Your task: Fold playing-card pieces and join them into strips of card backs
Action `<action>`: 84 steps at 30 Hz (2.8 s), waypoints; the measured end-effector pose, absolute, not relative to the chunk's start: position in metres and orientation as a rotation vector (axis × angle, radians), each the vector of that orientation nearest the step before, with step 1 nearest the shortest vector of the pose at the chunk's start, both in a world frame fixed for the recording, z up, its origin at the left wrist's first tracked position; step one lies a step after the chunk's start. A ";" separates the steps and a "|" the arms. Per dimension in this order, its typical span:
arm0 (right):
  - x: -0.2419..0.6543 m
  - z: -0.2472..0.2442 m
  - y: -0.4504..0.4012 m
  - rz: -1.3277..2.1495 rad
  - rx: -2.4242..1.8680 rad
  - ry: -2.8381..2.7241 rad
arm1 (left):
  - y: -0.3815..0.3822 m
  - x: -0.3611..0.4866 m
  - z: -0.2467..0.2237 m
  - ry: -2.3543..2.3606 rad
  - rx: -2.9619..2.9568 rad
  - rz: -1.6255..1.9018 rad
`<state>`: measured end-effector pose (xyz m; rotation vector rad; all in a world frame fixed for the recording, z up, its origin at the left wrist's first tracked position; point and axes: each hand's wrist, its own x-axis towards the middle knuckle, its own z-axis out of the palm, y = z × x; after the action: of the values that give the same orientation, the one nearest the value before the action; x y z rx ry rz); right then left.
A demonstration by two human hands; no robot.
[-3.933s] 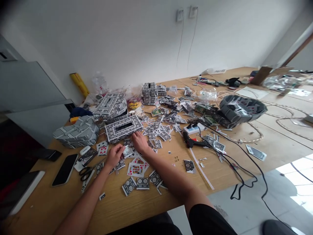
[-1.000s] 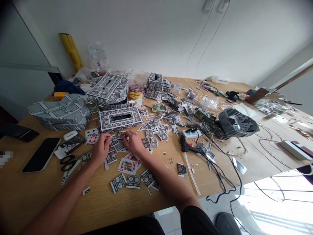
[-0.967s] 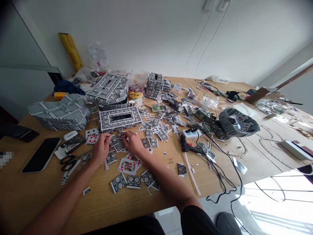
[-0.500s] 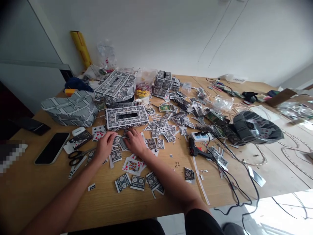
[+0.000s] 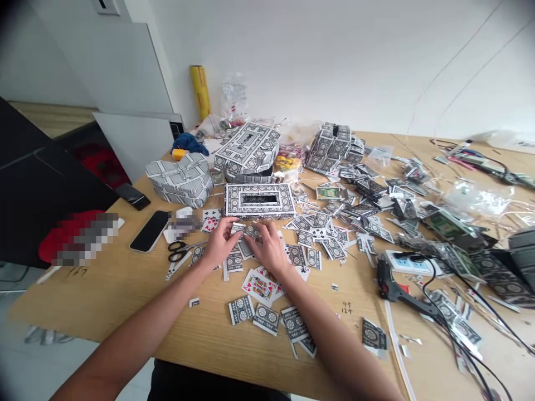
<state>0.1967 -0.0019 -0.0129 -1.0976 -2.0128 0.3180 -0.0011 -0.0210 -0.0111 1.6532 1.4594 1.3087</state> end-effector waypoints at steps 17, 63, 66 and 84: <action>0.188 0.003 0.002 1.497 -1.013 -1.286 | -0.025 -0.002 0.002 1.455 1.537 1.192; 0.191 -0.001 -0.007 1.356 -1.100 -1.498 | -0.023 -0.004 -0.001 1.388 1.616 1.101; 0.191 -0.001 -0.008 1.356 -1.098 -1.503 | -0.025 -0.003 0.001 1.389 1.632 1.082; 0.193 0.001 -0.006 1.001 -1.095 -1.759 | -0.026 0.002 -0.003 1.471 2.181 1.064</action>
<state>0.1934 -0.0056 0.0009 -1.0951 -1.7586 1.0012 0.0020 -0.0259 -0.0032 2.1813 1.4711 1.0636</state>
